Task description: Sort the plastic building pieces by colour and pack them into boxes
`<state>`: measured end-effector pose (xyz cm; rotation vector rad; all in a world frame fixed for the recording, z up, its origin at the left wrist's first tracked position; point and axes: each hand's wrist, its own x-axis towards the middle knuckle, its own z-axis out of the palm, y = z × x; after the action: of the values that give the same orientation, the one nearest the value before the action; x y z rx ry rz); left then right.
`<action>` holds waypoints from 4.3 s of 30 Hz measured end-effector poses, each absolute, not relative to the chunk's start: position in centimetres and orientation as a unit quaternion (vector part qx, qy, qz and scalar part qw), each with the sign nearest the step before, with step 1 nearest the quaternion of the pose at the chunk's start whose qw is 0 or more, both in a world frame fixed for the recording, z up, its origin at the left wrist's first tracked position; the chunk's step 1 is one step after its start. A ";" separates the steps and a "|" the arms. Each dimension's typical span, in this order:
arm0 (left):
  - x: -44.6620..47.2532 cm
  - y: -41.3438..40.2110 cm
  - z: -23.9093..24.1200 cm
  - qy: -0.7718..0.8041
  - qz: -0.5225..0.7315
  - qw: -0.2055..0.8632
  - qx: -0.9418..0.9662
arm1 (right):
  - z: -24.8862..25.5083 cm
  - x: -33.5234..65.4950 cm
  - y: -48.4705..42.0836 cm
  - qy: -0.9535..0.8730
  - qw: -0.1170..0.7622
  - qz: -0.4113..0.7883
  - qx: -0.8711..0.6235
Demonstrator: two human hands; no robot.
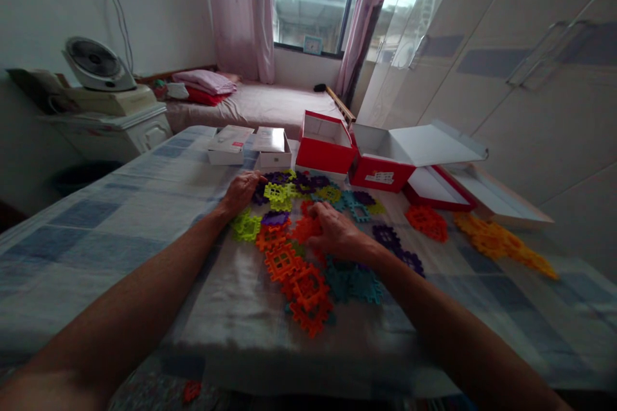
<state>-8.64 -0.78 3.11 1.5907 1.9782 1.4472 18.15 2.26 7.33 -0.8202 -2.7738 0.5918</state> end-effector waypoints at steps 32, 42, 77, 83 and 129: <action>-9.3 -0.7 2.6 0.675 0.472 0.115 0.556 | 9.0 27.8 10.3 -0.884 0.256 0.086 -0.382; -8.9 -0.7 2.8 0.667 0.481 0.101 0.560 | 7.0 16.9 6.4 -0.983 0.112 0.004 -0.145; -9.0 -0.5 2.7 0.676 0.491 0.114 0.537 | 8.9 19.9 2.7 -0.960 -0.004 0.124 -0.252; -8.9 -0.6 2.8 0.671 0.491 0.116 0.543 | 7.6 19.2 2.8 -0.939 0.118 0.147 -0.287; -9.3 -0.8 2.9 0.667 0.463 0.086 0.577 | 7.6 34.8 12.7 -0.791 0.267 -0.040 -0.549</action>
<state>-9.35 -0.79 2.85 1.7198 1.9884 1.3797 34.81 12.67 7.59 -1.4815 -2.1364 -0.1074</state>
